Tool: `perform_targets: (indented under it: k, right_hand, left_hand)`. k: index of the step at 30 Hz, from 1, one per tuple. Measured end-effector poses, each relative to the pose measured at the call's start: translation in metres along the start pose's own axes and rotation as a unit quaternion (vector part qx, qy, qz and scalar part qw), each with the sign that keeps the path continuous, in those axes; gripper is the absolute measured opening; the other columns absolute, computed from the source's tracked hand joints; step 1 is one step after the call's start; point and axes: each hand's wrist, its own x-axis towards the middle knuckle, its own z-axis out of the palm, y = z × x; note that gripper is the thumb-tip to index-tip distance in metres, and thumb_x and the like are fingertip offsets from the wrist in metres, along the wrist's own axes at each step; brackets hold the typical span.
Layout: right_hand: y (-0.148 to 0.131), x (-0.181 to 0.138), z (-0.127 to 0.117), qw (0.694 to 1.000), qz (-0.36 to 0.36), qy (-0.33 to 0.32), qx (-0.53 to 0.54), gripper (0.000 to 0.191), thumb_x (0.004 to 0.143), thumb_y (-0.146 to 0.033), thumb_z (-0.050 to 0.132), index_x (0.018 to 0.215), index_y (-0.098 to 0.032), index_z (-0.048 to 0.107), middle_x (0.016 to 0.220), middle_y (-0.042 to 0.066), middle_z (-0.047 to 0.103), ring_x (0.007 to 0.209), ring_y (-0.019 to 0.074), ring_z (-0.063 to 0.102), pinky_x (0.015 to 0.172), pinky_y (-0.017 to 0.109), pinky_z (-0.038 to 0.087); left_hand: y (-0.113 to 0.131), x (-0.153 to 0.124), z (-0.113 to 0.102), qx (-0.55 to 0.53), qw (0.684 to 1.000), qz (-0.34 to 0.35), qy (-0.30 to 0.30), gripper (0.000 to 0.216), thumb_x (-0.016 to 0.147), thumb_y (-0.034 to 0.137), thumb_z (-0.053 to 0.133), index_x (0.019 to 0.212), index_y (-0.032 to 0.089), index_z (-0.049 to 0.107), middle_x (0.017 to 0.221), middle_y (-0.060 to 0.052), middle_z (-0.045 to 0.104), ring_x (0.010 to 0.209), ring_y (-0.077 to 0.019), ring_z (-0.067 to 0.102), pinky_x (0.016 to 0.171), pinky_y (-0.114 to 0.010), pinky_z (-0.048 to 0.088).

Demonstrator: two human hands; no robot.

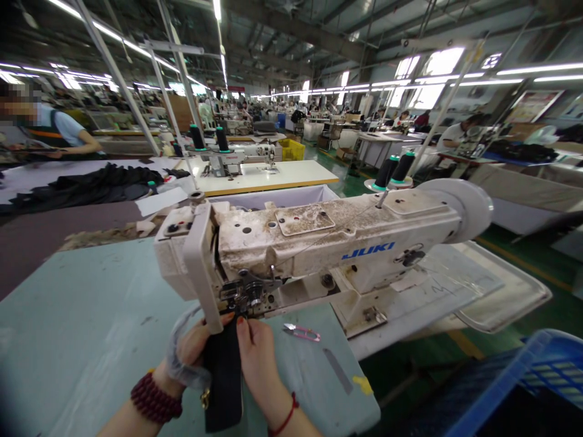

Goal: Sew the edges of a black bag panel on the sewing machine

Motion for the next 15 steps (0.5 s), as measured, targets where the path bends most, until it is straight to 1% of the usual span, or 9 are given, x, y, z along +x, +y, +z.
perform_targets:
  k: [3, 5, 8, 11, 13, 15]
  right_hand:
    - [0.0, 0.001, 0.0, 1.0, 0.0, 0.004, -0.007, 0.051, 0.085, -0.06, 0.04, 0.059, -0.016, 0.043, 0.058, 0.0, 0.039, 0.058, 0.0095, 0.033, 0.054, 0.022, 0.029]
    - [0.001, 0.001, -0.001, 1.0, -0.004, 0.009, -0.012, 0.052, 0.084, -0.062, 0.04, 0.058, -0.017, 0.042, 0.057, 0.001, 0.04, 0.059, 0.0106, 0.036, 0.056, 0.023, 0.032]
    - [0.0, 0.002, -0.001, 0.999, -0.017, 0.01, -0.029, 0.054, 0.085, -0.064, 0.038, 0.057, -0.017, 0.042, 0.057, 0.002, 0.043, 0.062, 0.0127, 0.042, 0.061, 0.024, 0.036]
    - [-0.002, 0.003, 0.003, 0.999, -0.028, 0.007, -0.046, 0.057, 0.085, -0.067, 0.035, 0.058, -0.017, 0.044, 0.06, 0.004, 0.048, 0.065, 0.0142, 0.047, 0.061, 0.025, 0.038]
    - [-0.003, 0.0, 0.003, 0.999, -0.023, -0.017, -0.046, 0.059, 0.085, -0.069, 0.034, 0.06, -0.017, 0.046, 0.06, 0.004, 0.051, 0.062, 0.0141, 0.049, 0.056, 0.024, 0.038]
    - [-0.008, -0.005, -0.011, 0.996, 0.002, -0.081, -0.044, 0.061, 0.085, -0.071, 0.033, 0.062, -0.017, 0.048, 0.056, 0.004, 0.052, 0.053, 0.0129, 0.05, 0.049, 0.023, 0.036]
  left_hand:
    - [-0.001, 0.003, -0.001, 0.004, 1.0, 0.0, -0.005, 0.019, 0.078, 0.038, 0.066, 0.09, 0.025, 0.072, 0.084, -0.005, 0.077, 0.087, -0.0294, 0.072, 0.088, -0.045, 0.055]
    - [-0.001, 0.006, -0.003, 0.006, 1.0, -0.017, 0.006, 0.021, 0.078, 0.036, 0.066, 0.094, 0.022, 0.071, 0.084, -0.006, 0.076, 0.087, -0.029, 0.072, 0.086, -0.043, 0.055]
    - [0.001, 0.011, -0.004, 0.003, 0.999, -0.037, 0.029, 0.023, 0.076, 0.03, 0.068, 0.096, 0.018, 0.069, 0.081, -0.006, 0.076, 0.081, -0.0276, 0.072, 0.082, -0.04, 0.057]
    - [0.004, 0.011, -0.004, -0.004, 0.999, -0.032, 0.022, 0.021, 0.075, 0.028, 0.068, 0.094, 0.017, 0.069, 0.079, -0.006, 0.076, 0.075, -0.0261, 0.072, 0.078, -0.038, 0.057]
    - [0.006, 0.009, -0.003, -0.009, 0.999, -0.039, 0.02, 0.016, 0.076, 0.027, 0.067, 0.089, 0.018, 0.07, 0.077, -0.005, 0.076, 0.072, -0.0248, 0.071, 0.077, -0.037, 0.057]
    - [0.008, 0.006, -0.001, -0.008, 0.998, -0.053, 0.02, 0.012, 0.077, 0.027, 0.066, 0.085, 0.019, 0.07, 0.075, -0.003, 0.076, 0.07, -0.0234, 0.071, 0.076, -0.035, 0.057]
